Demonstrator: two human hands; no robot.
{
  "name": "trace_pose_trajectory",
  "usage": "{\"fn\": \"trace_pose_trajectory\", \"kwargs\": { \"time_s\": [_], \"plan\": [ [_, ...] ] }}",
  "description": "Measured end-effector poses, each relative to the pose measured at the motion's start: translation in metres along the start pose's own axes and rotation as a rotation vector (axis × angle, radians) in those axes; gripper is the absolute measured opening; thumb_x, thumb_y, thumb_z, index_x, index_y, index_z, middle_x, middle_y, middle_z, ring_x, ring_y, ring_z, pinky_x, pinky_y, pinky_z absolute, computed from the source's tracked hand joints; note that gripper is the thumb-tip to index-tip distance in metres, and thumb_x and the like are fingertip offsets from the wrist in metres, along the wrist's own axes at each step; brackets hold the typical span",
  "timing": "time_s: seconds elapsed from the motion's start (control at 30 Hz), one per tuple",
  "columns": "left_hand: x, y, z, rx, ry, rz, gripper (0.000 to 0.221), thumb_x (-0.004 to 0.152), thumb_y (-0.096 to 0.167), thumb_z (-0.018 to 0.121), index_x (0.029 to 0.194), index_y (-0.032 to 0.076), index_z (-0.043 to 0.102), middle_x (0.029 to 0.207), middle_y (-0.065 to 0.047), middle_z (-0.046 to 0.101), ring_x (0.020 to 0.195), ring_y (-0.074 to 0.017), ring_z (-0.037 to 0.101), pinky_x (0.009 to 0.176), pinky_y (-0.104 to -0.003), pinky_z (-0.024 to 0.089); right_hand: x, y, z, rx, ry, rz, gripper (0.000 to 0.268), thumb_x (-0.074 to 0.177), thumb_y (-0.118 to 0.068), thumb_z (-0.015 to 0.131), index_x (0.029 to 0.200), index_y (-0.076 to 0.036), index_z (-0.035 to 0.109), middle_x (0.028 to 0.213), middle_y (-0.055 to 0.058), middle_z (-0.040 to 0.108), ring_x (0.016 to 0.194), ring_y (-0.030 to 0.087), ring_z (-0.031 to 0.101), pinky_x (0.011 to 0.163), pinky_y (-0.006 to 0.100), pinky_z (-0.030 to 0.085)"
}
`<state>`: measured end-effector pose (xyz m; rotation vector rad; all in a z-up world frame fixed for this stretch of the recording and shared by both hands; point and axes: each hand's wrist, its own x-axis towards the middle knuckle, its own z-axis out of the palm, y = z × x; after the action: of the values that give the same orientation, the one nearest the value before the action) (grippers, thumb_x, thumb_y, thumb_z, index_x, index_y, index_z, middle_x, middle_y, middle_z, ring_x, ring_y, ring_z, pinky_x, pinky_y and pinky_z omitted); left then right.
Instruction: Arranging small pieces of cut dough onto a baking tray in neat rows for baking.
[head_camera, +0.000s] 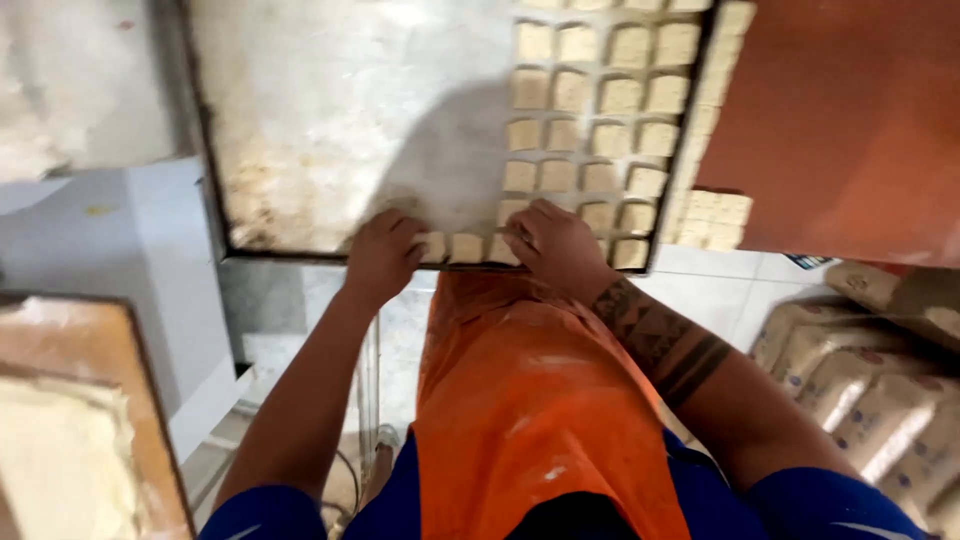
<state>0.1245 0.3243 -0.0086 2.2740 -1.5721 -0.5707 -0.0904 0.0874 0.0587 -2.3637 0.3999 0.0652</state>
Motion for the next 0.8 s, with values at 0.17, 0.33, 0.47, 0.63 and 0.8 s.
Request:
{"fn": "trace_pose_trajectory", "kwargs": {
  "time_s": [0.17, 0.33, 0.47, 0.63, 0.8],
  "plan": [
    [0.043, 0.063, -0.015, -0.117, 0.33, 0.075, 0.051, 0.093, 0.048, 0.071, 0.126, 0.009, 0.072, 0.11, -0.013, 0.061, 0.103, -0.0345, 0.065, 0.086, -0.044, 0.054, -0.113, 0.119, -0.02, -0.105, 0.299, 0.336, 0.023, 0.089, -0.024, 0.064, 0.111, -0.026, 0.071, 0.09, 0.003, 0.064, 0.086, 0.025, 0.069, 0.078, 0.039, 0.058],
    [0.152, 0.238, 0.044, -0.161, 0.063, 0.269, 0.05, 0.086, 0.038, 0.072, 0.129, 0.013, 0.067, 0.116, -0.013, 0.066, 0.118, -0.0381, 0.06, 0.101, -0.053, 0.043, -0.187, 0.231, -0.064, -0.191, 0.456, 0.539, 0.033, 0.086, -0.018, 0.075, 0.118, -0.013, 0.071, 0.104, 0.008, 0.062, 0.085, 0.032, 0.068, 0.071, 0.043, 0.058],
    [0.213, 0.321, 0.145, 0.027, 0.221, 0.585, 0.035, 0.089, 0.019, 0.061, 0.122, 0.008, 0.064, 0.108, -0.013, 0.059, 0.116, -0.0336, 0.054, 0.102, -0.05, 0.042, -0.178, 0.24, -0.101, -0.094, 0.241, 0.571, 0.057, 0.081, -0.024, 0.081, 0.134, -0.02, 0.062, 0.136, 0.006, 0.05, 0.116, 0.041, 0.064, 0.085, 0.055, 0.061],
    [0.236, 0.356, 0.156, 0.256, -0.04, 0.451, 0.039, 0.091, 0.014, 0.061, 0.126, -0.003, 0.064, 0.104, -0.023, 0.066, 0.116, -0.0405, 0.057, 0.118, -0.057, 0.027, -0.163, 0.255, -0.11, -0.05, 0.056, 0.588, 0.066, 0.08, -0.031, 0.078, 0.141, -0.027, 0.054, 0.135, 0.006, 0.05, 0.113, 0.044, 0.065, 0.088, 0.057, 0.061],
    [0.246, 0.364, 0.15, 0.354, -0.261, 0.313, 0.023, 0.088, 0.007, 0.07, 0.108, -0.001, 0.063, 0.092, -0.02, 0.062, 0.115, -0.0399, 0.054, 0.126, -0.06, 0.009, -0.159, 0.269, -0.098, -0.132, -0.053, 0.584, 0.06, 0.08, -0.04, 0.077, 0.133, -0.02, 0.058, 0.122, 0.007, 0.054, 0.105, 0.04, 0.068, 0.082, 0.054, 0.062]
  ]
}}
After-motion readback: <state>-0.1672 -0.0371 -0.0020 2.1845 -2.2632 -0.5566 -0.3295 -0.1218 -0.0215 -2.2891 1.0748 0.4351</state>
